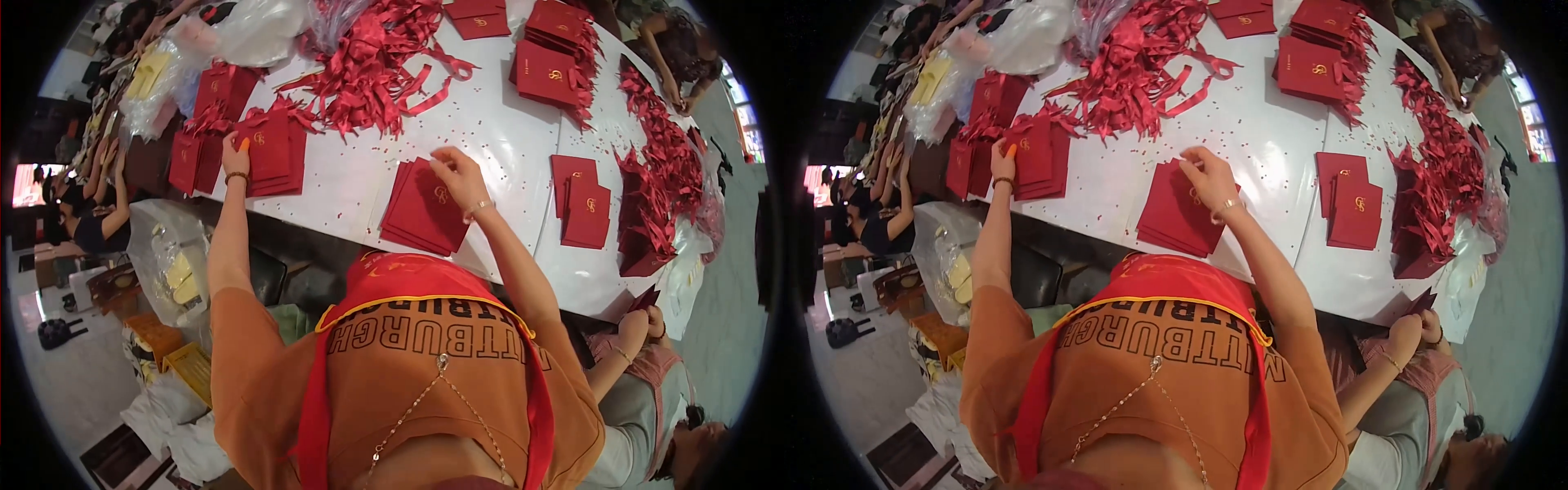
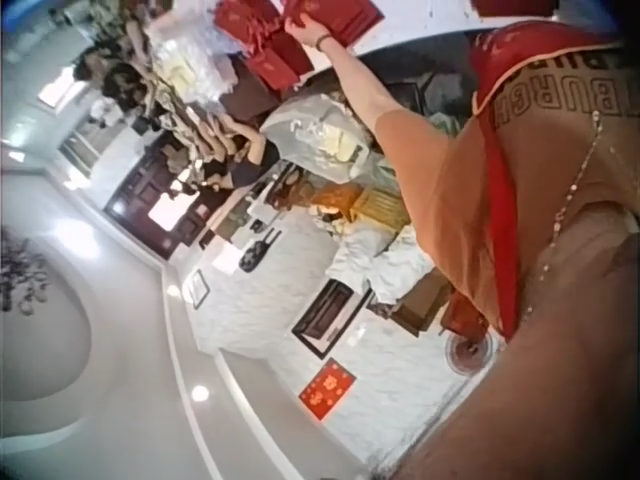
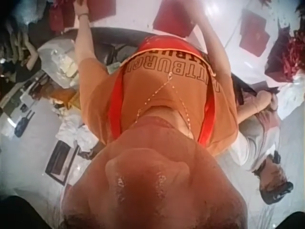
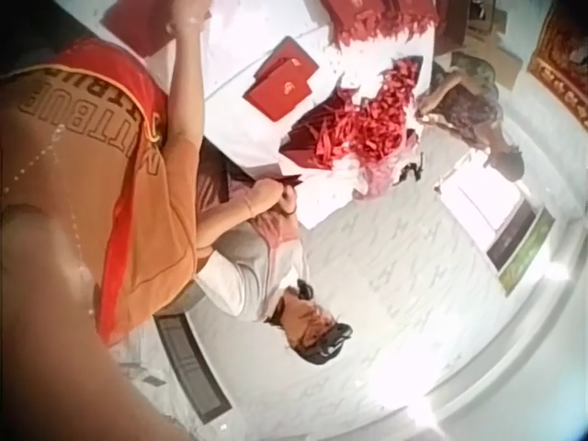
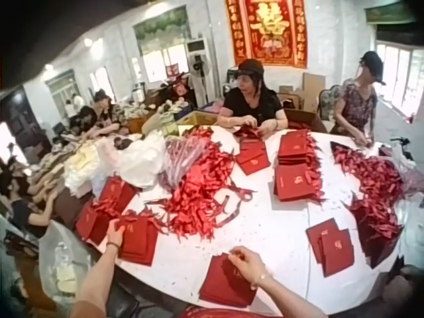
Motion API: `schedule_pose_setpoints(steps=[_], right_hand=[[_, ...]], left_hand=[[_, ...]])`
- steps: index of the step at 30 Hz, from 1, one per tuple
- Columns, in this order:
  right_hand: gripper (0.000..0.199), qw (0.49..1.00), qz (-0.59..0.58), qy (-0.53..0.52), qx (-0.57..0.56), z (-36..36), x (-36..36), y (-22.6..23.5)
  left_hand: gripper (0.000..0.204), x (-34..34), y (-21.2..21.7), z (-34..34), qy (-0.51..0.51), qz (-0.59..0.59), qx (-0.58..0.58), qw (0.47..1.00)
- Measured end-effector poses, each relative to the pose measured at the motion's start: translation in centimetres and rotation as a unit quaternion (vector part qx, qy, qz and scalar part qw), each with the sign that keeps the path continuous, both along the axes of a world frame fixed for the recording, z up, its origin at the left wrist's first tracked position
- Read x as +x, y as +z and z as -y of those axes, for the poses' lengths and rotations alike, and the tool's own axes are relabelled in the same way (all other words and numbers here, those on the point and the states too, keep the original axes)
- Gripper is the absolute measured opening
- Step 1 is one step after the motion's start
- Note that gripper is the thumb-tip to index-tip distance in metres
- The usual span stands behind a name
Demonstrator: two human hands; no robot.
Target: The recorder is assembling red paper gift bags by threading and tying pink ribbons through pre-cut holes.
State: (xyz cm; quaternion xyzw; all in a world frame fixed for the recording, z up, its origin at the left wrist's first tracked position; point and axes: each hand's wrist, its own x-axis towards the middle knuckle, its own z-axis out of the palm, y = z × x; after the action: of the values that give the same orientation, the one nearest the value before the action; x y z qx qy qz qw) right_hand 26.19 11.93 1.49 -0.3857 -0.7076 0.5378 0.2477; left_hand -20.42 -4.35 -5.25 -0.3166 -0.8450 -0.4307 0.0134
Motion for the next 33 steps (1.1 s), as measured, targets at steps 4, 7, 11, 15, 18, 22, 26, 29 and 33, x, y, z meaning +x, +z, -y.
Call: schedule_pose_setpoints(steps=[4, 7, 11, 15, 18, 22, 26, 29, 33], right_hand=[[0.029, 0.973, 0.09, 0.025, 0.21, -6.2, -4.6, -2.5], [0.028, 0.94, 0.216, 0.025, 0.262, -8.4, -8.5, -4.1], [0.035, 0.92, 0.345, 0.067, 0.176, -10.1, -9.0, -5.2], [0.034, 0.906, 0.359, 0.113, 0.194, -10.6, -5.7, -6.8], [0.026, 0.983, 0.14, -0.003, 0.116, -10.8, -1.2, -6.0], [0.018, 0.991, 0.0, -0.133, 0.032, -10.3, 6.6, -1.8], [0.024, 0.959, -0.049, -0.258, 0.107, -10.0, 13.7, 4.1], [0.019, 0.886, -0.092, -0.422, 0.171, -11.7, 21.6, 7.3], [0.02, 0.708, -0.154, -0.647, 0.238, -14.0, 33.8, 10.2]], left_hand=[[0.027, 2.1, 1.5, -1.3, 0.061, -0.032, -0.074, 0.995], [0.033, 3.8, 2.1, -0.9, 0.129, -0.075, -0.062, 0.987], [0.024, 7.0, 2.9, 1.7, 0.034, -0.027, 0.038, 0.998], [0.019, 11.8, 5.1, 2.1, 0.048, -0.034, 0.053, 0.997], [0.018, 14.6, 6.2, 0.5, 0.01, -0.103, 0.063, 0.993], [0.019, 19.8, 3.6, -1.4, -0.14, 0.111, 0.128, 0.976], [0.019, 22.9, 1.6, -2.0, -0.194, 0.19, 0.036, 0.962], [0.018, 25.9, 2.8, -4.0, -0.257, 0.237, 0.009, 0.937], [0.018, 26.7, 3.4, -4.5, -0.285, 0.237, -0.001, 0.929]])
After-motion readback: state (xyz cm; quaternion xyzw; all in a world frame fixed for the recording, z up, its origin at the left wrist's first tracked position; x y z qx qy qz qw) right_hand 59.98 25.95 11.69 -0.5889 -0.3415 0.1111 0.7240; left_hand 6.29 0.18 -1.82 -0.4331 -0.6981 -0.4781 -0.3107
